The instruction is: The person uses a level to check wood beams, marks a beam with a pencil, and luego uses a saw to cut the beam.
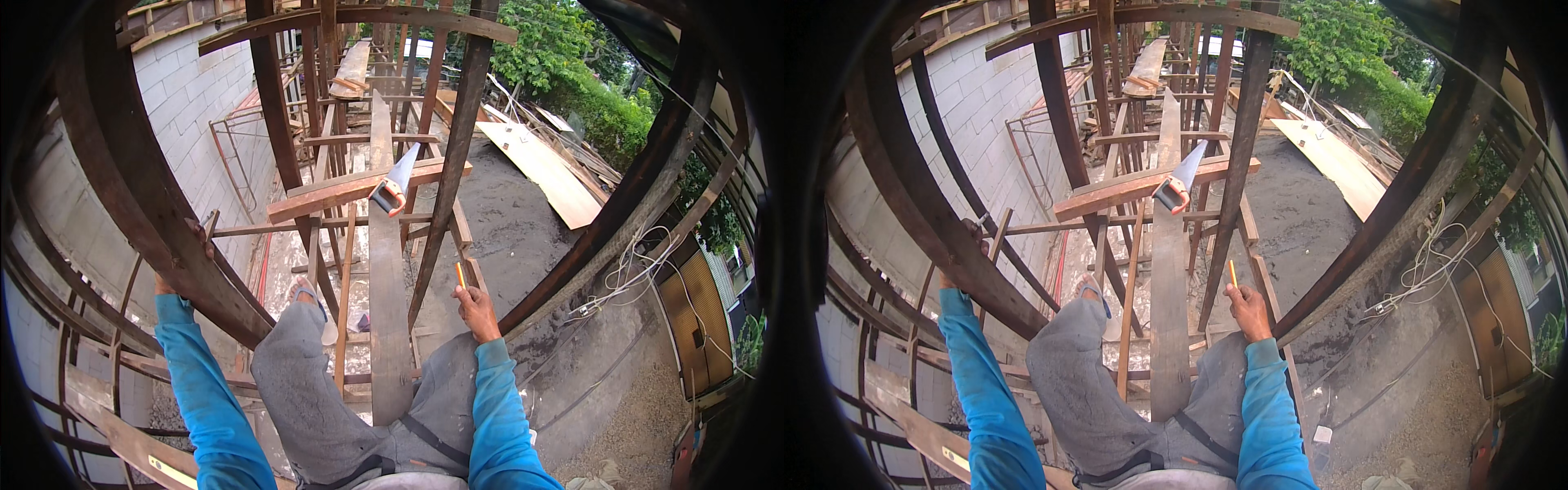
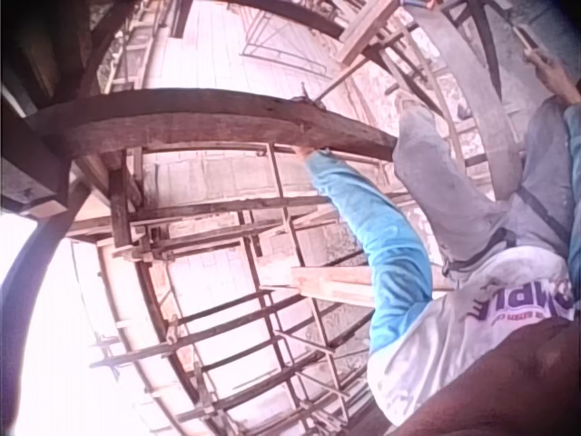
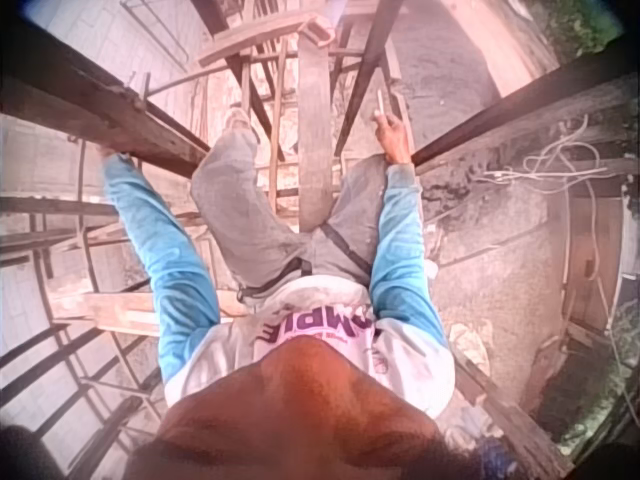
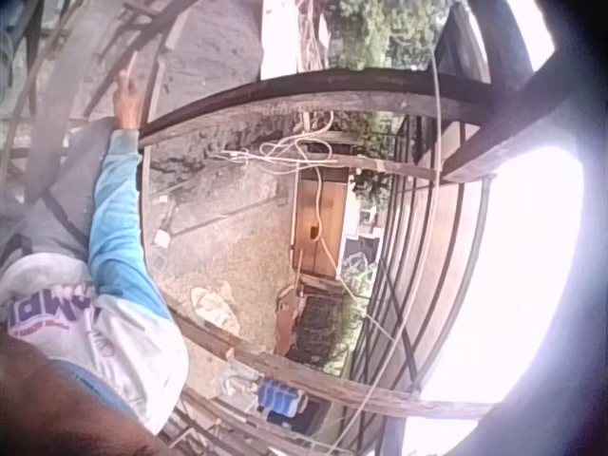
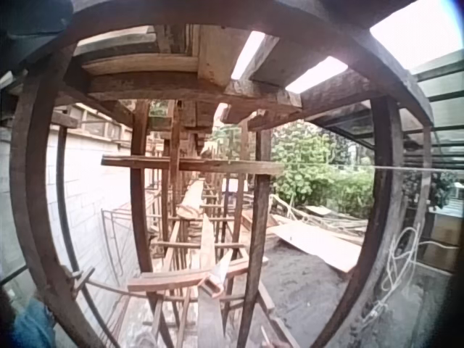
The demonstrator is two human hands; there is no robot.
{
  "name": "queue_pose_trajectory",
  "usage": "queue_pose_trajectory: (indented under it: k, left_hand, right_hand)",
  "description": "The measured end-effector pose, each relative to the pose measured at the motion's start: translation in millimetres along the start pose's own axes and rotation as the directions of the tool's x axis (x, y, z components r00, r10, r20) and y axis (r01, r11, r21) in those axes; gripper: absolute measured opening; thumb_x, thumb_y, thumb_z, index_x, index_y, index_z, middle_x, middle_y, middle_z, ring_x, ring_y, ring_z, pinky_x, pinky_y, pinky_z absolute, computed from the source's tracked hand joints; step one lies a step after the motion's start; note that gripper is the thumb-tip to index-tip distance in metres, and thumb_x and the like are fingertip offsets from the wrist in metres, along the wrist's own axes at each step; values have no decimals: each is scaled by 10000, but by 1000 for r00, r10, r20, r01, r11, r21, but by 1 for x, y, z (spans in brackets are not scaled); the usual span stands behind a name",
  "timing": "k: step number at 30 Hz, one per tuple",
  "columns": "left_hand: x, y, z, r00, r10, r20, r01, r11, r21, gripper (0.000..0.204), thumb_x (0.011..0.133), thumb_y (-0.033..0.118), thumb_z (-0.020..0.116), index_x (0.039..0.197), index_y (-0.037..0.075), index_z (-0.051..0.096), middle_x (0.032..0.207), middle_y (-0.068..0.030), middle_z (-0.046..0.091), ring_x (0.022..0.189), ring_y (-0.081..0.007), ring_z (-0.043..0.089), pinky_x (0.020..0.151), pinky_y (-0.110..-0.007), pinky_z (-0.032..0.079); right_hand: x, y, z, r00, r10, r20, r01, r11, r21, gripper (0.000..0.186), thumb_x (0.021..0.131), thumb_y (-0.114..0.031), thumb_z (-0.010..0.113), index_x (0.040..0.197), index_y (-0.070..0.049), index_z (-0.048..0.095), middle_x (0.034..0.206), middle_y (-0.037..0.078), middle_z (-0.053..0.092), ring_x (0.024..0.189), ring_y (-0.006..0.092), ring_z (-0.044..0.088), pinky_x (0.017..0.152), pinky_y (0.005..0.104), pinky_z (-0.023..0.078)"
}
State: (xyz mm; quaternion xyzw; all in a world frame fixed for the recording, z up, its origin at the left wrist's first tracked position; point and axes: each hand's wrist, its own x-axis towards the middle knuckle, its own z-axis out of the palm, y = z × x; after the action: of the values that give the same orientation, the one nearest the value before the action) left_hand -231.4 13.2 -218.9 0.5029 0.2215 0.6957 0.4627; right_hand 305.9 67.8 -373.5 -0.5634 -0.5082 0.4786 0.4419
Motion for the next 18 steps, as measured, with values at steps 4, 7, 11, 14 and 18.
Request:
queue_pose_trajectory:
  k: [4,7,11,14,18]
  left_hand:
    - [0,5,-1,997,-64,35,65,998,-17,352,920,376,576,1026,43,536,962,-59,500,813,-178,530,652,-333,533]
    - [2,6,1,992,-80,95,82,997,-12,354,917,377,581,1036,46,542,968,-56,499,829,-178,531,656,-340,537]
    - [1,2,-2,1000,-6,30,6,1000,22,362,913,377,589,1050,45,543,975,-62,502,842,-182,533,665,-345,546]
    - [0,1,0,1000,5,5,-5,1000,-3,379,910,378,593,1051,31,537,971,-71,505,844,-187,536,668,-342,553]
    - [1,1,1,1000,-7,17,7,1000,-18,410,905,393,594,1046,14,528,958,-81,508,846,-191,540,668,-333,556]
  right_hand:
    - [1,1,0,1000,2,3,-2,1000,11,411,915,-399,633,873,9,653,569,-33,427,510,66,391,467,257,288]
    - [-1,0,0,1000,7,6,-7,999,39,398,915,-384,638,874,12,649,571,-39,420,506,62,378,460,253,278]
    - [-1,-1,1,1000,12,10,-13,998,58,387,919,-371,638,873,13,647,570,-45,410,499,58,366,454,250,268]
    - [-1,-1,0,1000,15,7,-16,999,52,383,922,-371,634,874,9,648,568,-47,409,494,57,364,452,249,266]
    - [-3,-5,0,1000,19,6,-19,999,36,382,924,-374,631,879,5,649,563,-49,406,491,55,361,452,247,265]
